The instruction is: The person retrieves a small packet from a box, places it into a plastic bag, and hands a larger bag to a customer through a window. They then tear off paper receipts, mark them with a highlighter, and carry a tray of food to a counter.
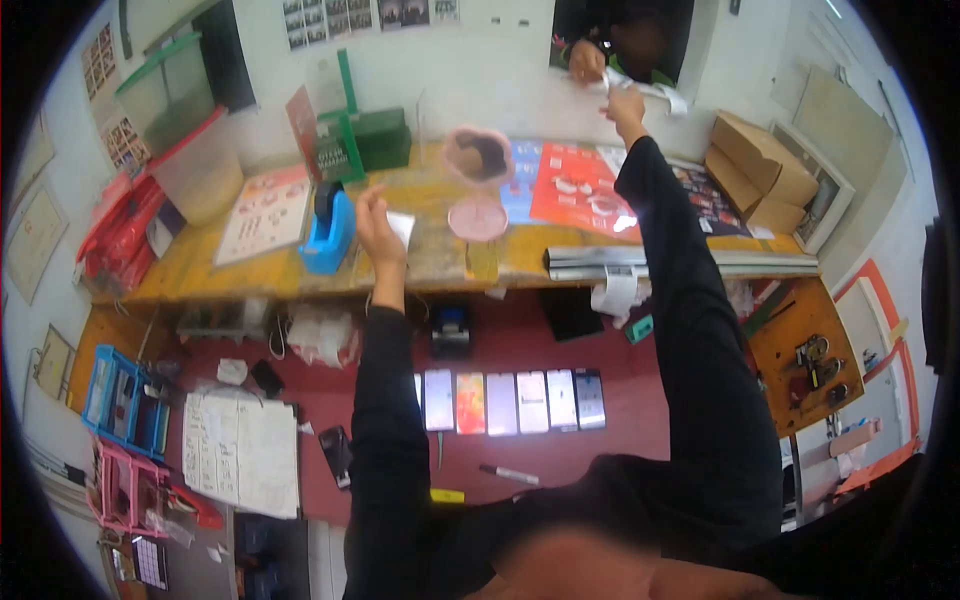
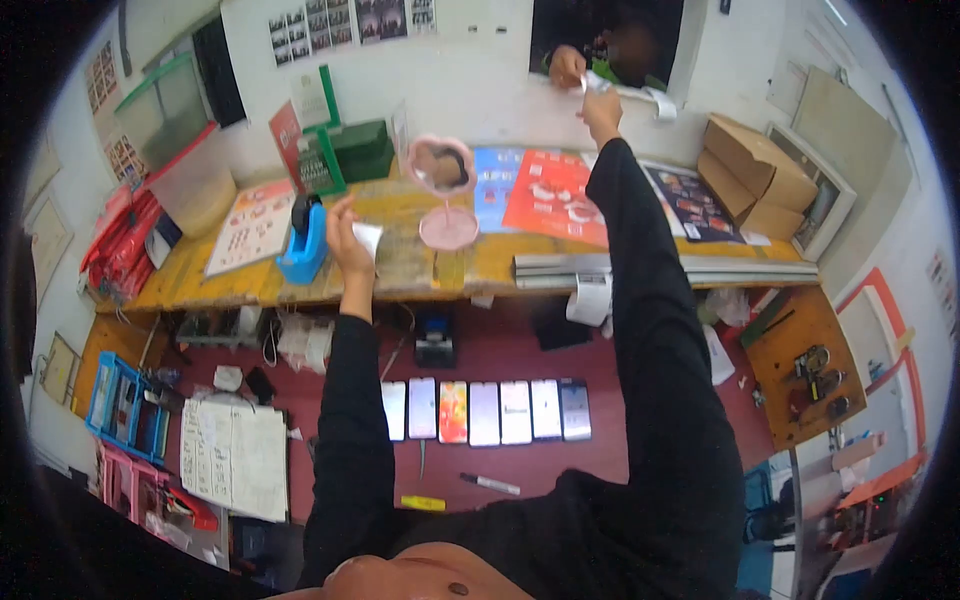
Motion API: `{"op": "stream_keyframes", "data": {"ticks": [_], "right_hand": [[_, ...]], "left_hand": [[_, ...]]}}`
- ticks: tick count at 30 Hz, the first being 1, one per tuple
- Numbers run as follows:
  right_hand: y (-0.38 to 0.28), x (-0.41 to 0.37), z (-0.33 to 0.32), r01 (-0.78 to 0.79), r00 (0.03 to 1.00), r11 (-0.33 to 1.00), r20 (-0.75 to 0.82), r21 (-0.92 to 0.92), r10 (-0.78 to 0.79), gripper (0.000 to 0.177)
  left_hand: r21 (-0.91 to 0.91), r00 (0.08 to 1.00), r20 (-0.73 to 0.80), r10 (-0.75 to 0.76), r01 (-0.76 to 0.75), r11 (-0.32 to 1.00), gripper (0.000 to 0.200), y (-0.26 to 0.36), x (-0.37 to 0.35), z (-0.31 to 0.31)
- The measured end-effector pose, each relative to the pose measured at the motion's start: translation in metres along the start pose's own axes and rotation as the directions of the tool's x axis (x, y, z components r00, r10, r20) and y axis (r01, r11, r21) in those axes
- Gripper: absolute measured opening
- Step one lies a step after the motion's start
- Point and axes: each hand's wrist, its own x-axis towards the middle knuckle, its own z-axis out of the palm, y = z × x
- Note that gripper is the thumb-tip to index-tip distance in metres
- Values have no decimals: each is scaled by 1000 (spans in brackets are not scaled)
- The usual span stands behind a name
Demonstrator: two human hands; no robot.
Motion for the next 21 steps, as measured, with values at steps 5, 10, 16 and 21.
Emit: {"op": "stream_keyframes", "data": {"ticks": [5,10,16,21], "right_hand": [[-19,-145,-40,333,934,918,55,216,-352,51],[41,-397,-166,724,672,687,164,57,-722,28],[228,-650,-316,-32,804,921,537,-387,254,50],[191,-659,-384,-102,438,892,785,-440,438,37]], "left_hand": [[137,981,-192,25,2,991,34,6,1,0],[238,962,-268,62,4,971,28,16,-7,-2],[141,970,-148,193,-172,975,36,63,-113,-11],[172,926,-241,-292,337,926,29,80,-334,-54]]}}
